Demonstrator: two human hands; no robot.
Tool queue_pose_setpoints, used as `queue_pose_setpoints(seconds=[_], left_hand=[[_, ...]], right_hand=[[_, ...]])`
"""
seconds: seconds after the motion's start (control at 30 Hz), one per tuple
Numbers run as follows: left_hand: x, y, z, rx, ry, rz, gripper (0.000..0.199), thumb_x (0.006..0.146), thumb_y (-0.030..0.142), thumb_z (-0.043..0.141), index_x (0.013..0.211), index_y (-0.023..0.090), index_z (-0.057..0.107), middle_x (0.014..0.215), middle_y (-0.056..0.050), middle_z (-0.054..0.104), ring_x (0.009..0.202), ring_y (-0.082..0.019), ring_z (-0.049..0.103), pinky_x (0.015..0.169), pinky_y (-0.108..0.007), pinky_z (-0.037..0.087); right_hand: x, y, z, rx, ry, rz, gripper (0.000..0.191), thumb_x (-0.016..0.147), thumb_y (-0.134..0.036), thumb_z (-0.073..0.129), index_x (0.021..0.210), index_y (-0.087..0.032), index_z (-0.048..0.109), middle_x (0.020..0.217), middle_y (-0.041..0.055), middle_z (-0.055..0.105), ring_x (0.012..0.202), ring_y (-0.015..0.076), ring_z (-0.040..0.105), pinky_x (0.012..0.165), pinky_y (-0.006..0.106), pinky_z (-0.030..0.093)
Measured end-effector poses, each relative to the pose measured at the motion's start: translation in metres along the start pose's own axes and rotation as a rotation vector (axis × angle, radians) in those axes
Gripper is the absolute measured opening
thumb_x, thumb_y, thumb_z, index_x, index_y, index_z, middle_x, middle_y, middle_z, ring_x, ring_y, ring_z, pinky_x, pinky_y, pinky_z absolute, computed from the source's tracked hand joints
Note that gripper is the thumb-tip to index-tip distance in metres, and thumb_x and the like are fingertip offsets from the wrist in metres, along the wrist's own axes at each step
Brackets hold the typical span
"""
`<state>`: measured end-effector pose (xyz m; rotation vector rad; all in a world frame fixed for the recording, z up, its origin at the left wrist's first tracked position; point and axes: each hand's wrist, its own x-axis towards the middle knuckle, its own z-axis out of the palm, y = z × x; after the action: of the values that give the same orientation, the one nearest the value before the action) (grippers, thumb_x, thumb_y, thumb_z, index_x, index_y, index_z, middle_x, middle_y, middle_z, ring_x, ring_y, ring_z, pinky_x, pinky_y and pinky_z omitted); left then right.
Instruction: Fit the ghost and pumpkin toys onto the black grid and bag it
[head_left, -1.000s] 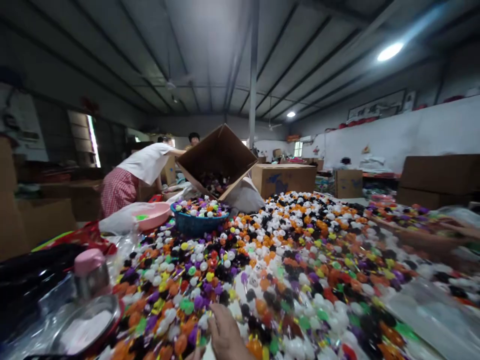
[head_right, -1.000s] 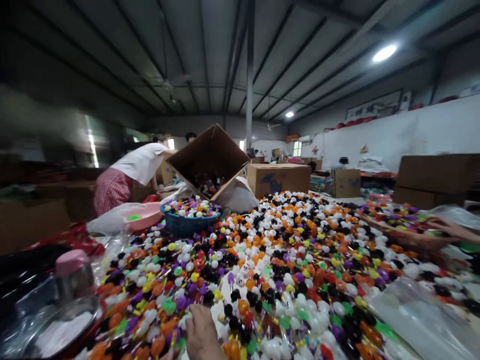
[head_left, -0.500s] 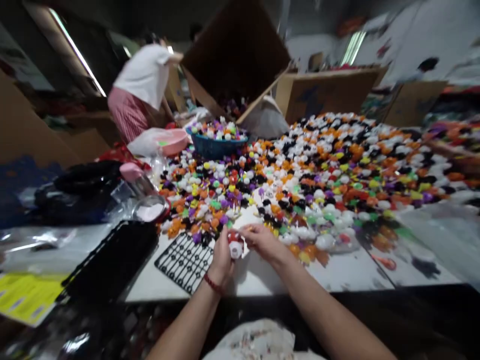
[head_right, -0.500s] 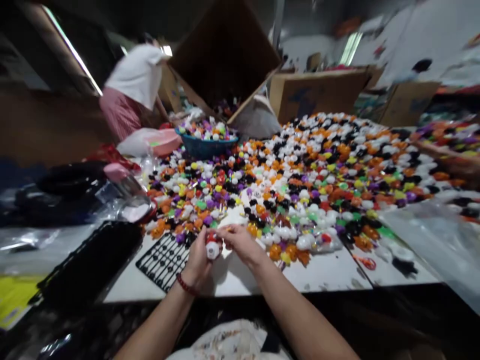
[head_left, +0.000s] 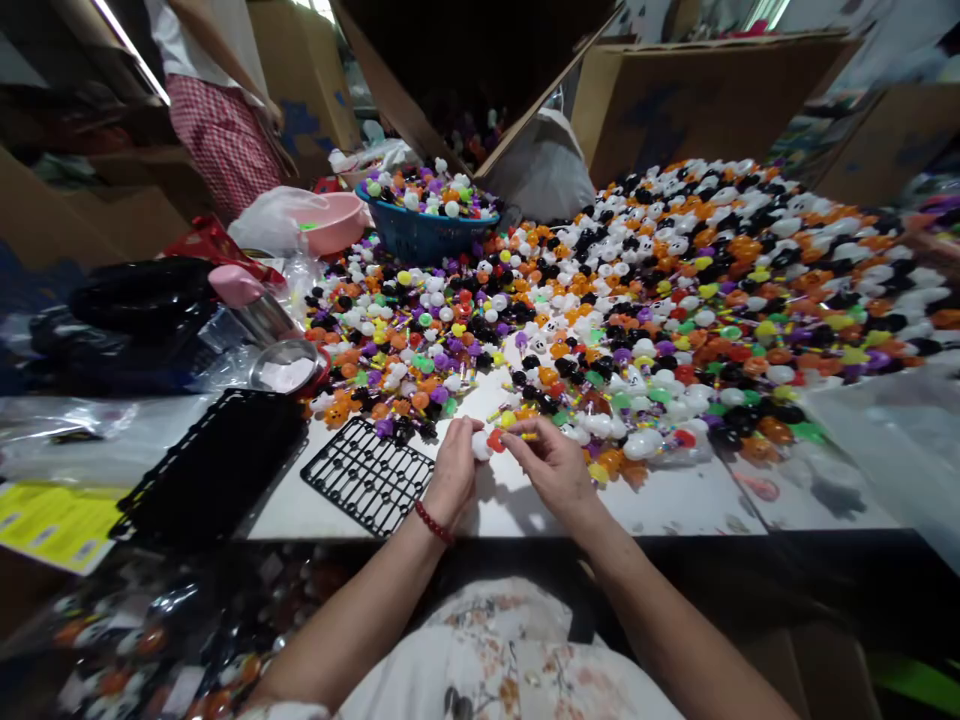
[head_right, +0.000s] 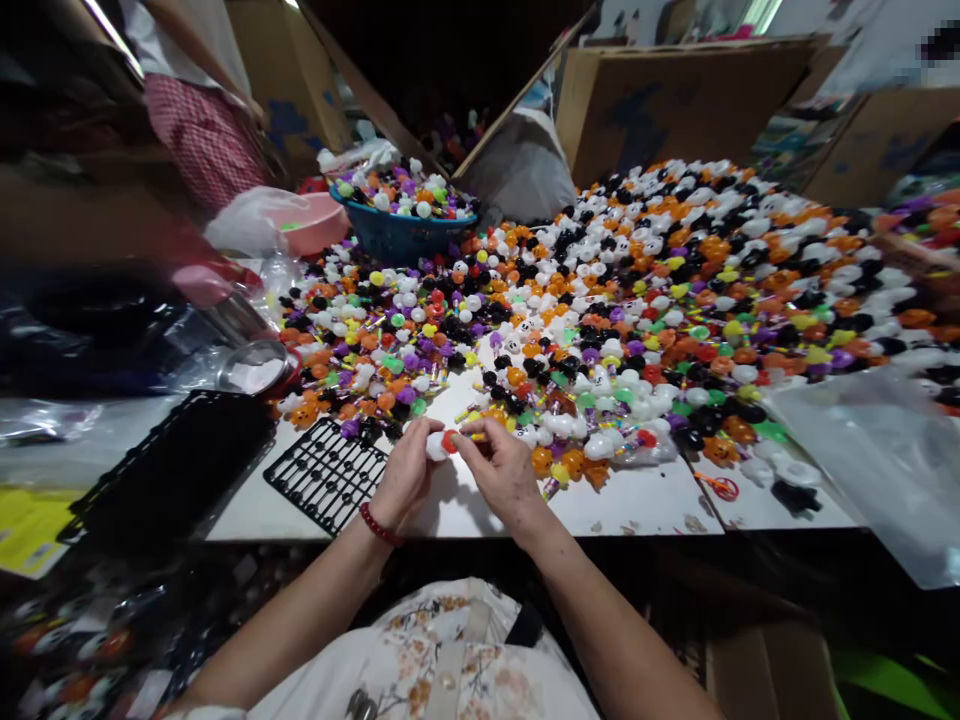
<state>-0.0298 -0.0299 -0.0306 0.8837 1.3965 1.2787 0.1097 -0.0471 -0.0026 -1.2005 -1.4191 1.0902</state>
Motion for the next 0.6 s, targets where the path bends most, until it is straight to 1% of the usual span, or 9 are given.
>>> queue_pose_setpoints(seconds=[0.13, 0.27, 0.37, 0.47, 0.53, 0.6], left_hand=[[-0.005, -0.005, 0.004, -0.057, -0.071, -0.025, 0.055, 0.087, 0.069, 0.044, 0.083, 0.017, 0.061, 0.075, -0.003, 0.061, 0.064, -0.013, 0.054, 0.059, -0.026, 0.045], [-0.008, -0.004, 0.004, 0.053, -0.043, -0.005, 0.065, 0.087, 0.075, 0.034, 0.075, 0.017, 0.060, 0.060, -0.001, 0.056, 0.054, -0.013, 0.049, 0.054, -0.026, 0.040], [-0.008, -0.004, 0.005, 0.118, 0.011, 0.009, 0.066, 0.087, 0.076, 0.032, 0.070, 0.018, 0.059, 0.054, 0.000, 0.053, 0.051, -0.013, 0.048, 0.051, -0.026, 0.039], [-0.011, -0.009, 0.007, 0.105, 0.073, -0.009, 0.064, 0.085, 0.077, 0.034, 0.067, 0.020, 0.055, 0.052, 0.000, 0.051, 0.049, -0.014, 0.048, 0.050, -0.027, 0.038], [-0.013, -0.013, 0.009, 0.089, 0.074, -0.040, 0.062, 0.085, 0.077, 0.035, 0.065, 0.020, 0.052, 0.052, 0.001, 0.050, 0.048, -0.014, 0.047, 0.049, -0.027, 0.038], [-0.014, -0.015, 0.009, 0.065, 0.022, -0.085, 0.061, 0.086, 0.076, 0.034, 0.068, 0.020, 0.053, 0.052, 0.002, 0.049, 0.045, -0.013, 0.044, 0.048, -0.027, 0.037]], right_hand=[[-0.001, 0.005, -0.003, -0.019, -0.030, 0.028, 0.030, 0.085, -0.048, 0.065, 0.092, -0.019, 0.064, 0.065, -0.0021, 0.060, 0.055, 0.0107, 0.051, 0.051, 0.022, 0.037], [0.001, 0.011, -0.006, -0.006, -0.062, 0.083, 0.032, 0.080, -0.048, 0.070, 0.092, -0.018, 0.065, 0.067, -0.0011, 0.064, 0.057, 0.0115, 0.054, 0.052, 0.022, 0.040], [0.000, 0.013, -0.002, 0.074, -0.106, 0.143, 0.034, 0.076, -0.049, 0.073, 0.089, -0.018, 0.066, 0.069, 0.0005, 0.067, 0.059, 0.0127, 0.058, 0.055, 0.024, 0.045], [-0.005, 0.013, 0.009, 0.163, -0.134, 0.201, 0.034, 0.074, -0.049, 0.074, 0.085, -0.017, 0.066, 0.065, -0.0002, 0.066, 0.058, 0.0131, 0.059, 0.058, 0.026, 0.048], [-0.008, 0.015, 0.016, 0.194, -0.141, 0.215, 0.035, 0.073, -0.049, 0.075, 0.084, -0.017, 0.066, 0.062, -0.0010, 0.064, 0.057, 0.0130, 0.059, 0.058, 0.026, 0.049], [-0.008, 0.017, 0.016, 0.198, -0.156, 0.222, 0.037, 0.073, -0.051, 0.075, 0.084, -0.017, 0.066, 0.064, -0.0003, 0.065, 0.058, 0.0133, 0.060, 0.059, 0.026, 0.050]])
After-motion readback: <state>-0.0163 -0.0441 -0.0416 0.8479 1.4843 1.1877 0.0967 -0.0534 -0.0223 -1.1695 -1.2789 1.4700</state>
